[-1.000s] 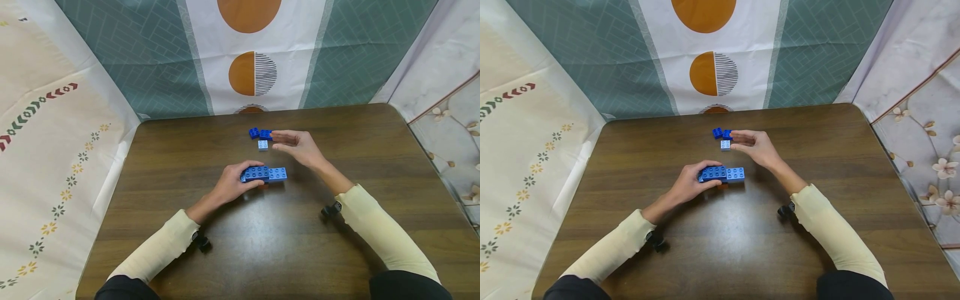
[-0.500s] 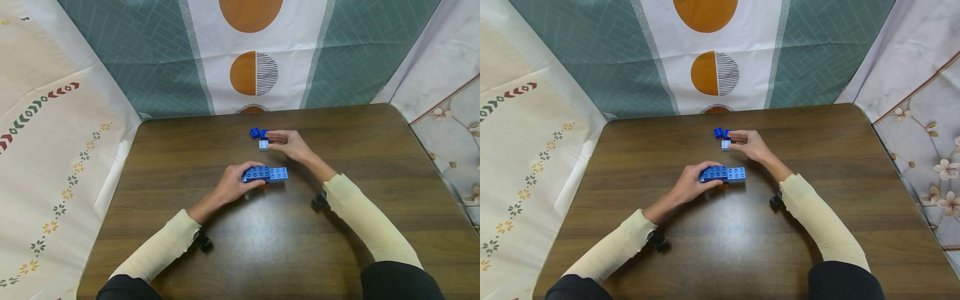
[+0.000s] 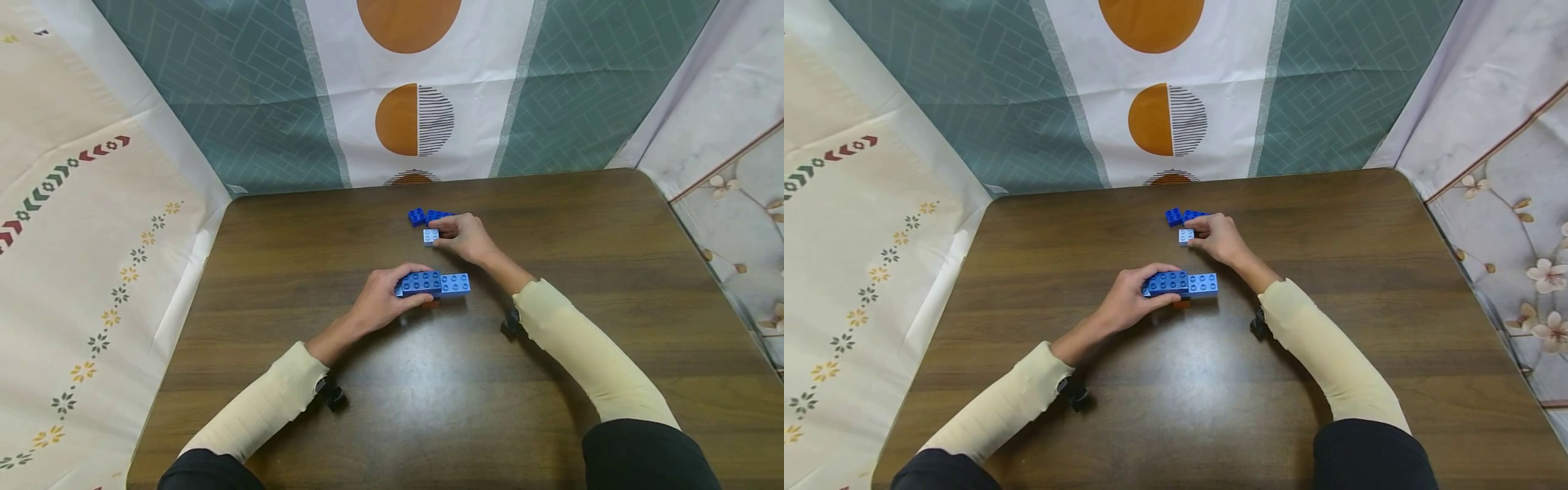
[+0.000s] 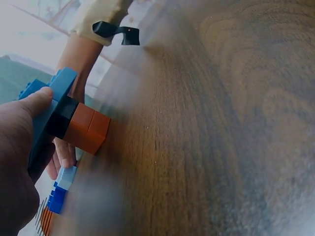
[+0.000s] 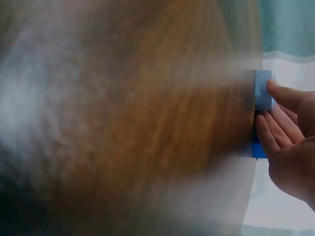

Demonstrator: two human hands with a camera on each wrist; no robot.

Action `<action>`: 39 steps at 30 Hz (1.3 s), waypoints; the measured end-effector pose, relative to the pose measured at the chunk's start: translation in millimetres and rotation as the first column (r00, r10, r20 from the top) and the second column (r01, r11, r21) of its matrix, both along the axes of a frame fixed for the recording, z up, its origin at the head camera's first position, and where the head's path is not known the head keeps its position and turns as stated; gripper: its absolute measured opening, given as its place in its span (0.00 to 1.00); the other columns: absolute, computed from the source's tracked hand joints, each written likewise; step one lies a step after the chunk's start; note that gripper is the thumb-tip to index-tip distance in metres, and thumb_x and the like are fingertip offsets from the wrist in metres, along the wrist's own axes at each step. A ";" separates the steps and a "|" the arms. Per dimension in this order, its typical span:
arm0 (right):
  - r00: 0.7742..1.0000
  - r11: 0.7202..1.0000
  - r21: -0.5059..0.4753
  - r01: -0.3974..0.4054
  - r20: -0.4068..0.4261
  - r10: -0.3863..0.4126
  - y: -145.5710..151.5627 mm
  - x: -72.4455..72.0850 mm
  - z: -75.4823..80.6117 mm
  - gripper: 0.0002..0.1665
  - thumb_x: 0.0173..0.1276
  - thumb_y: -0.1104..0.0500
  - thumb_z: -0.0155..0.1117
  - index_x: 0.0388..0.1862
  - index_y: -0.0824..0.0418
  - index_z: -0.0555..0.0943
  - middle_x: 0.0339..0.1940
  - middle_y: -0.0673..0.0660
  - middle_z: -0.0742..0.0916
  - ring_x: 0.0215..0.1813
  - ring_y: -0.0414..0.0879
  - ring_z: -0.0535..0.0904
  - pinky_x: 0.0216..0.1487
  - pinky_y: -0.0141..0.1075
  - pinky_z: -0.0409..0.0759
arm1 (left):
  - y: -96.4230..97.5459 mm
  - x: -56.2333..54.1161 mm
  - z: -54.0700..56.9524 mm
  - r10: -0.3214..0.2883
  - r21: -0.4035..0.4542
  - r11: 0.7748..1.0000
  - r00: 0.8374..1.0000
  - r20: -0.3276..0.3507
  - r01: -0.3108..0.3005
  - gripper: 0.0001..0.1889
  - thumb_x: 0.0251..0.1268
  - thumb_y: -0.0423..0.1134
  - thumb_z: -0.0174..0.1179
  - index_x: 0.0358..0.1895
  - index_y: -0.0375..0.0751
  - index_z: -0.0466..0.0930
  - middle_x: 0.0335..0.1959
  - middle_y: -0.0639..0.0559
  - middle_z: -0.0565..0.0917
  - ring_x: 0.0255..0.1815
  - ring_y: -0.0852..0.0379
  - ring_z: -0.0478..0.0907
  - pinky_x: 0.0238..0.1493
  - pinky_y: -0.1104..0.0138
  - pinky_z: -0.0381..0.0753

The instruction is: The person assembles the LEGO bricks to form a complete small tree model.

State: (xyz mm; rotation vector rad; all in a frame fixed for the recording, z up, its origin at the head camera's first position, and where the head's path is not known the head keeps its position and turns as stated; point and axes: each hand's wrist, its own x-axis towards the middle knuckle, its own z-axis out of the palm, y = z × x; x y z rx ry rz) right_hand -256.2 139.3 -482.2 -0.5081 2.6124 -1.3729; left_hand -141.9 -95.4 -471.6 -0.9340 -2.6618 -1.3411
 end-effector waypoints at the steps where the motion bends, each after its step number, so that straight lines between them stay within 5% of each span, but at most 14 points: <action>1: 1.000 1.000 0.016 0.006 -0.010 -0.006 -0.8 0.5 0.4 0.24 0.71 0.65 0.75 0.65 0.67 0.85 0.62 0.65 0.87 0.61 0.59 0.86 0.63 0.51 0.83 | 0.1 -0.1 -0.1 0.000 0.000 1.000 1.000 -0.002 0.000 0.23 0.68 0.46 0.76 0.64 0.51 0.84 0.54 0.52 0.90 0.45 0.60 0.83 0.49 0.64 0.82; 18: 0.995 0.999 -0.005 -0.033 -0.092 0.033 13.9 27.4 16.4 0.20 0.71 0.64 0.76 0.60 0.66 0.88 0.58 0.65 0.89 0.60 0.60 0.87 0.61 0.52 0.84 | 0.1 -0.3 -0.5 -0.004 -0.011 1.000 1.000 -0.002 0.004 0.23 0.68 0.46 0.76 0.64 0.49 0.84 0.56 0.50 0.90 0.48 0.59 0.85 0.53 0.61 0.84; 39: 0.994 0.990 -0.111 -0.090 -0.073 0.082 48.3 85.7 64.6 0.20 0.71 0.63 0.77 0.61 0.60 0.88 0.58 0.59 0.90 0.60 0.57 0.86 0.63 0.61 0.81 | -0.3 -0.1 -0.2 -0.015 -0.003 1.000 1.000 -0.014 0.015 0.23 0.68 0.45 0.76 0.63 0.46 0.84 0.55 0.48 0.90 0.47 0.57 0.85 0.55 0.58 0.86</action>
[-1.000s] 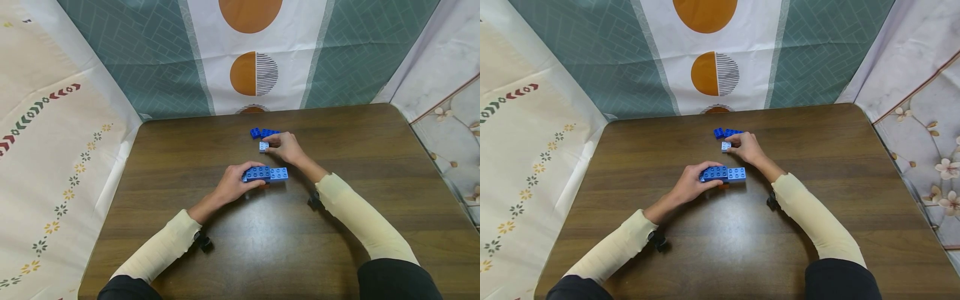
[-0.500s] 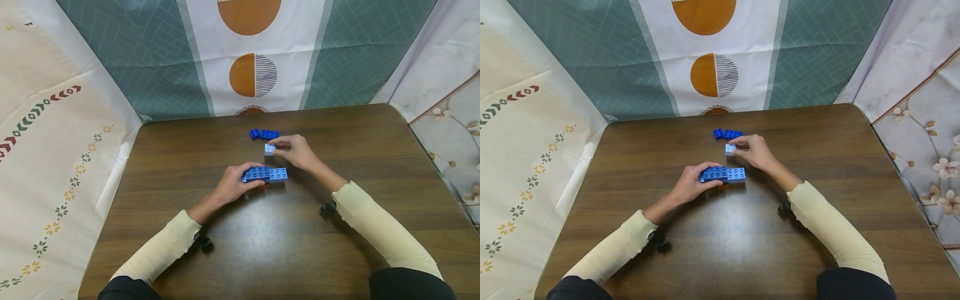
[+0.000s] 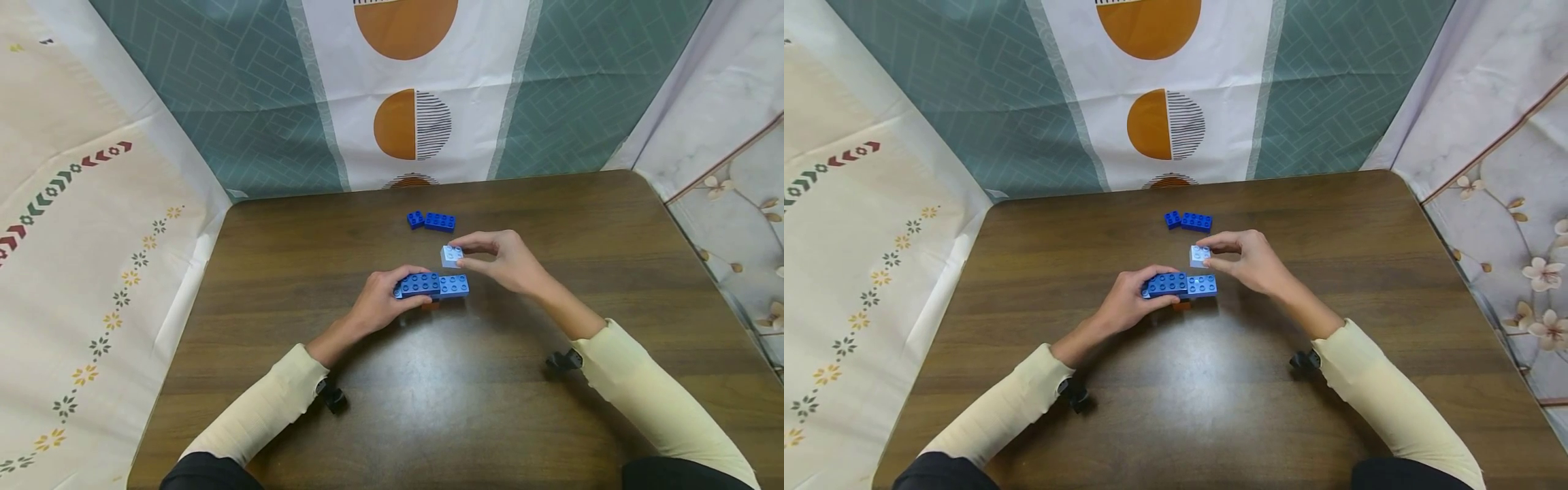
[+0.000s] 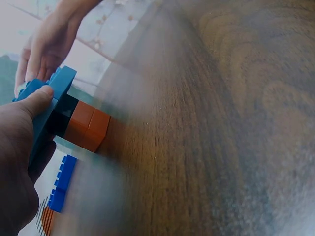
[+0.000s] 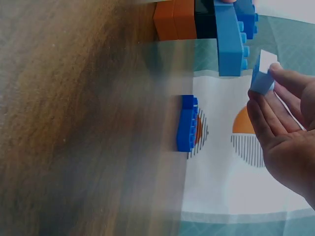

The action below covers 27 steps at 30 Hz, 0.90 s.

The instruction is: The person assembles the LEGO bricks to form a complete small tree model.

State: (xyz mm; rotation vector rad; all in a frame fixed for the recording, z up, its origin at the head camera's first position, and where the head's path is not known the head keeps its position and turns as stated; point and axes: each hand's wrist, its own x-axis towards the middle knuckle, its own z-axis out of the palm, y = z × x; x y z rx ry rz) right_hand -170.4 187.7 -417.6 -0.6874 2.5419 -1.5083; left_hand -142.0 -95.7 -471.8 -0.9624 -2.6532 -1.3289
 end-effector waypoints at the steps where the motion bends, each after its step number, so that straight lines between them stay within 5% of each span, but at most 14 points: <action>1: 1.000 1.000 0.007 -0.012 -0.002 0.012 1.0 2.1 0.9 0.21 0.71 0.63 0.77 0.61 0.60 0.88 0.58 0.59 0.90 0.60 0.57 0.86 0.64 0.61 0.80 | 0.0 -0.1 -0.2 0.001 -0.001 1.000 1.000 -0.002 -0.001 0.23 0.68 0.45 0.76 0.64 0.46 0.84 0.55 0.48 0.90 0.47 0.58 0.85 0.55 0.58 0.86; 19: 0.992 0.992 0.014 -0.124 0.020 0.124 -0.7 23.4 -6.0 0.22 0.68 0.65 0.79 0.60 0.61 0.88 0.56 0.56 0.91 0.58 0.52 0.87 0.61 0.64 0.80 | 0.3 -0.1 -0.9 -0.009 0.005 1.000 1.000 0.003 0.009 0.24 0.68 0.45 0.76 0.64 0.46 0.83 0.55 0.46 0.89 0.50 0.55 0.87 0.53 0.58 0.87; 27: 0.989 0.994 -0.039 -0.102 0.101 0.105 -3.8 25.2 -12.1 0.20 0.70 0.64 0.77 0.60 0.60 0.89 0.57 0.57 0.91 0.61 0.52 0.86 0.56 0.41 0.86 | 0.1 0.4 -0.9 0.000 0.003 1.000 1.000 -0.011 0.000 0.24 0.67 0.45 0.77 0.63 0.46 0.84 0.53 0.47 0.90 0.48 0.56 0.87 0.51 0.59 0.87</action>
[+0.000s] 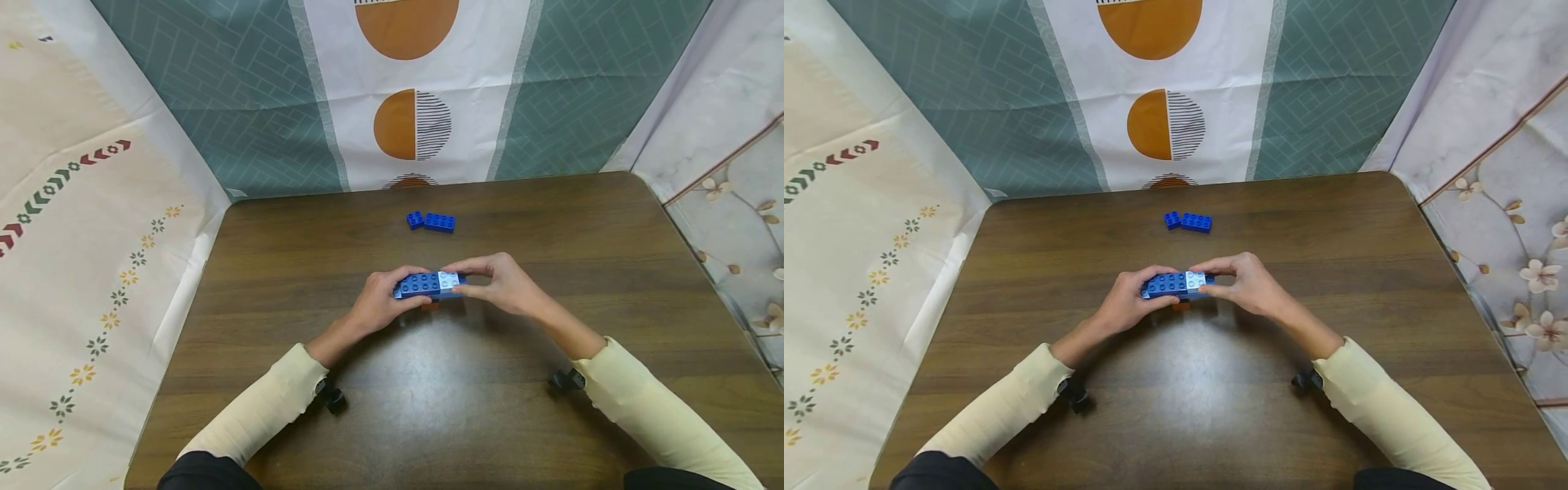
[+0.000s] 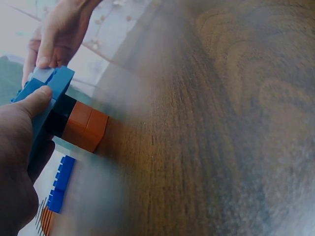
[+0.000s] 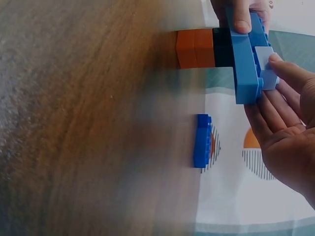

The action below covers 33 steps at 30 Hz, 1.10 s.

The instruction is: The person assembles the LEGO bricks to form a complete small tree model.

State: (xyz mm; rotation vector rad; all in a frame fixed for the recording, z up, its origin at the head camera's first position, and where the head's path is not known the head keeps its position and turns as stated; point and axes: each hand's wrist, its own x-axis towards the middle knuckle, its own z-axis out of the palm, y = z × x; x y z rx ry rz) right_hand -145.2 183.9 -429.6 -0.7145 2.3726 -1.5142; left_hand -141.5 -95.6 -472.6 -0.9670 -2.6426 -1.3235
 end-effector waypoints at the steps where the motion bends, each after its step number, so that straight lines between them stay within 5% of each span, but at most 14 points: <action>1: 1.000 1.000 -0.006 0.004 0.013 -0.004 0.0 0.4 -0.4 0.20 0.70 0.64 0.77 0.60 0.61 0.89 0.57 0.58 0.91 0.62 0.53 0.86 0.56 0.40 0.86 | 0.2 0.3 0.0 0.002 0.000 1.000 1.000 0.000 -0.002 0.24 0.67 0.45 0.77 0.63 0.46 0.84 0.53 0.47 0.90 0.48 0.56 0.87 0.52 0.58 0.87; 10: 0.999 0.999 -0.017 0.028 0.040 -0.028 -1.5 1.9 -5.6 0.20 0.70 0.64 0.77 0.60 0.60 0.89 0.57 0.58 0.91 0.62 0.54 0.86 0.57 0.45 0.86 | 0.3 0.9 -0.2 0.012 -0.011 1.000 1.000 0.021 -0.012 0.23 0.68 0.45 0.75 0.64 0.47 0.83 0.55 0.47 0.89 0.51 0.55 0.87 0.56 0.58 0.86; 18: 1.000 1.000 0.027 -0.008 0.003 0.008 -3.4 2.6 -4.0 0.22 0.69 0.64 0.77 0.62 0.60 0.87 0.60 0.60 0.89 0.64 0.57 0.84 0.65 0.63 0.79 | 1.0 0.8 0.4 0.011 -0.019 1.000 1.000 0.018 -0.011 0.23 0.68 0.45 0.75 0.64 0.47 0.83 0.55 0.47 0.89 0.51 0.55 0.86 0.56 0.58 0.86; 24: 0.999 0.993 0.114 -0.038 -0.027 0.042 -14.2 1.4 -3.4 0.29 0.69 0.55 0.80 0.68 0.57 0.85 0.62 0.59 0.88 0.58 0.54 0.84 0.59 0.55 0.82 | 1.0 0.1 0.0 0.004 -0.024 1.000 1.000 0.002 -0.004 0.24 0.68 0.46 0.75 0.65 0.47 0.83 0.56 0.47 0.89 0.51 0.55 0.86 0.54 0.59 0.86; 27: 0.998 0.994 0.106 -0.019 -0.052 0.025 -17.5 0.5 -5.4 0.27 0.68 0.56 0.80 0.65 0.57 0.87 0.60 0.59 0.90 0.51 0.51 0.84 0.50 0.50 0.81 | 0.9 0.1 -0.4 0.000 -0.008 1.000 1.000 0.009 0.000 0.24 0.68 0.44 0.76 0.64 0.45 0.83 0.55 0.46 0.89 0.50 0.55 0.87 0.53 0.59 0.87; 33: 0.998 0.996 0.085 -0.010 -0.066 0.016 -17.6 -1.1 -9.5 0.25 0.67 0.57 0.81 0.62 0.57 0.89 0.57 0.58 0.91 0.50 0.50 0.85 0.50 0.48 0.82 | 0.6 0.0 0.1 -0.003 -0.011 1.000 1.000 0.026 0.004 0.24 0.68 0.44 0.76 0.64 0.44 0.82 0.54 0.47 0.89 0.49 0.56 0.87 0.52 0.61 0.87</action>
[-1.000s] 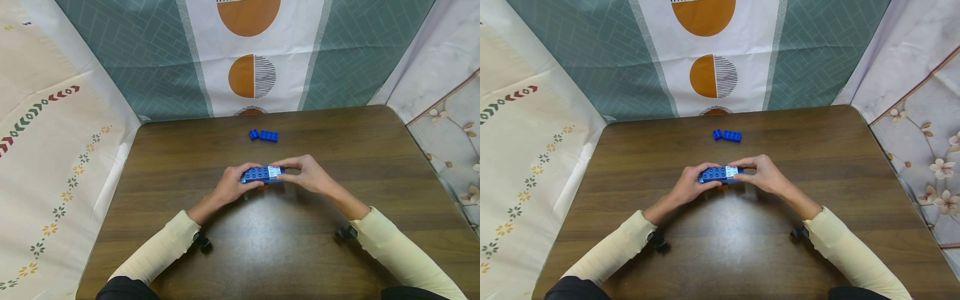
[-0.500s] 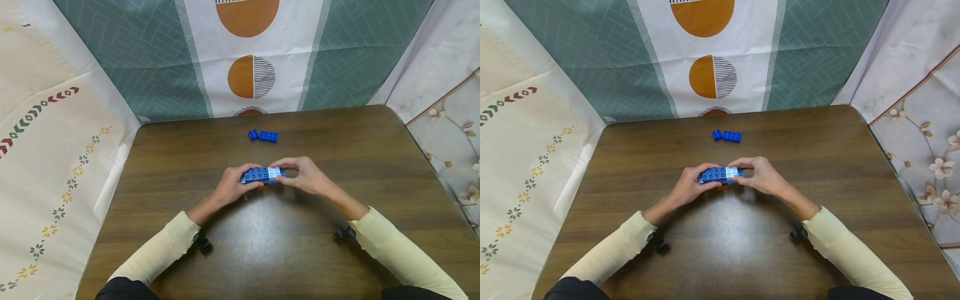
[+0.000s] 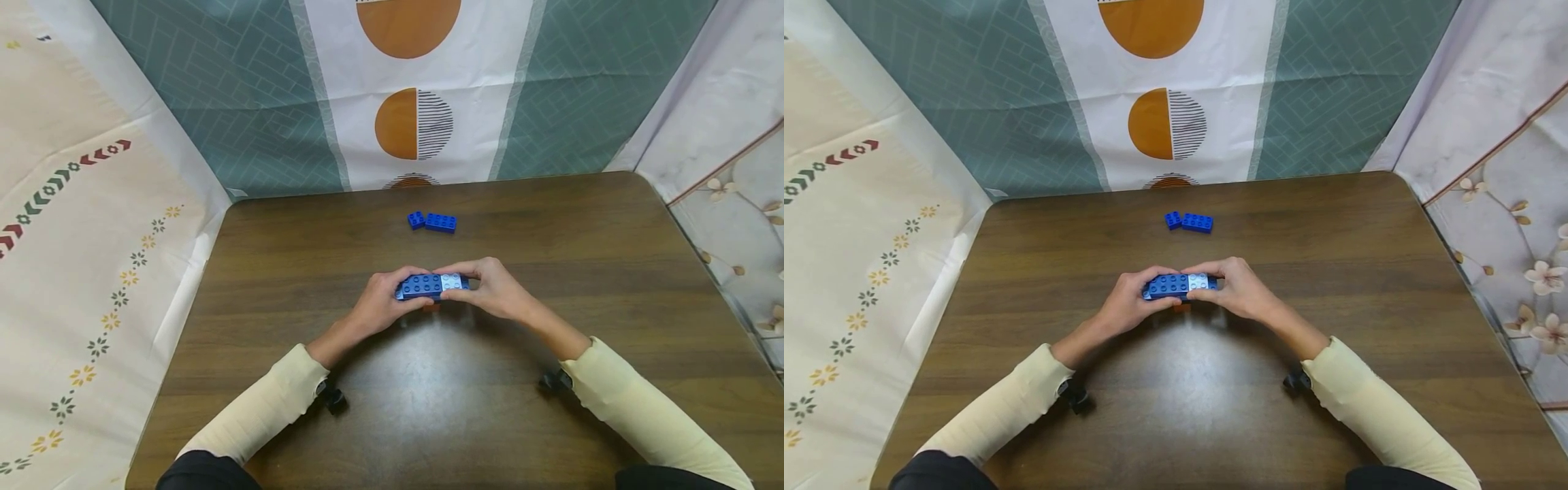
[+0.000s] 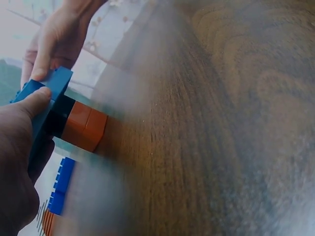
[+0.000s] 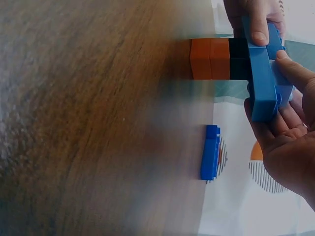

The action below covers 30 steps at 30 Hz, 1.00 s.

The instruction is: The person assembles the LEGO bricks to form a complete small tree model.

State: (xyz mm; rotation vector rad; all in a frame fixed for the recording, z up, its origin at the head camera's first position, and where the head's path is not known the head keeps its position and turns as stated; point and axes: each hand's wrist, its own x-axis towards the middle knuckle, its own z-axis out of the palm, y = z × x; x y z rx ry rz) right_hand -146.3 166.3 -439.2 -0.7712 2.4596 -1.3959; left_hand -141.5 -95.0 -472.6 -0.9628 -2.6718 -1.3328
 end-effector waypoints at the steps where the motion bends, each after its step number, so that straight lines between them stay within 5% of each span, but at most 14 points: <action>1: 1.000 1.000 -0.001 0.001 0.002 -0.001 1.0 -0.1 -0.2 0.25 0.67 0.57 0.81 0.62 0.57 0.89 0.57 0.57 0.91 0.50 0.50 0.85 0.50 0.49 0.82 | 0.4 -0.3 0.8 -0.004 -0.008 1.000 1.000 0.002 0.004 0.24 0.68 0.44 0.76 0.64 0.45 0.82 0.54 0.47 0.89 0.49 0.56 0.87 0.52 0.62 0.86; 6: 1.000 1.000 -0.012 0.000 0.018 0.000 5.3 -1.0 0.0 0.25 0.67 0.58 0.81 0.62 0.58 0.88 0.57 0.59 0.91 0.49 0.50 0.86 0.49 0.48 0.83 | -2.9 -12.5 7.9 -0.103 -0.002 0.995 0.992 0.067 0.103 0.18 0.78 0.48 0.65 0.64 0.45 0.82 0.51 0.51 0.89 0.42 0.60 0.84 0.45 0.64 0.84; 12: 1.000 1.000 -0.004 -0.010 0.011 0.010 5.0 -0.9 2.5 0.26 0.67 0.57 0.81 0.62 0.60 0.88 0.56 0.61 0.91 0.44 0.49 0.85 0.42 0.41 0.83 | -2.9 -50.8 15.5 -0.201 0.087 0.978 0.968 0.153 0.189 0.22 0.91 0.48 0.43 0.56 0.39 0.87 0.48 0.52 0.90 0.48 0.56 0.85 0.54 0.59 0.84; 16: 1.000 1.000 0.017 -0.010 0.002 0.010 4.2 -0.7 3.4 0.26 0.66 0.57 0.82 0.62 0.59 0.89 0.55 0.60 0.91 0.42 0.48 0.84 0.37 0.39 0.80 | 5.0 -81.5 13.9 -0.139 0.135 0.983 0.981 0.132 0.122 0.17 0.89 0.42 0.50 0.58 0.35 0.85 0.47 0.49 0.91 0.52 0.51 0.87 0.58 0.58 0.85; 22: 1.000 0.999 0.047 -0.008 0.000 0.008 2.2 -1.5 5.9 0.26 0.66 0.54 0.82 0.62 0.55 0.89 0.54 0.56 0.92 0.43 0.48 0.83 0.36 0.37 0.77 | 14.0 -127.2 5.9 0.014 0.092 0.996 0.996 0.091 -0.022 0.20 0.79 0.34 0.63 0.70 0.37 0.79 0.63 0.47 0.86 0.65 0.52 0.83 0.68 0.60 0.79; 30: 1.000 0.998 0.053 -0.020 -0.001 0.020 1.4 -1.9 7.4 0.26 0.66 0.54 0.82 0.63 0.55 0.89 0.56 0.56 0.91 0.43 0.48 0.82 0.37 0.40 0.78 | 23.6 -155.8 -3.7 0.094 -0.091 0.992 0.990 0.107 -0.084 0.29 0.76 0.40 0.68 0.76 0.45 0.74 0.70 0.50 0.81 0.73 0.51 0.76 0.75 0.59 0.72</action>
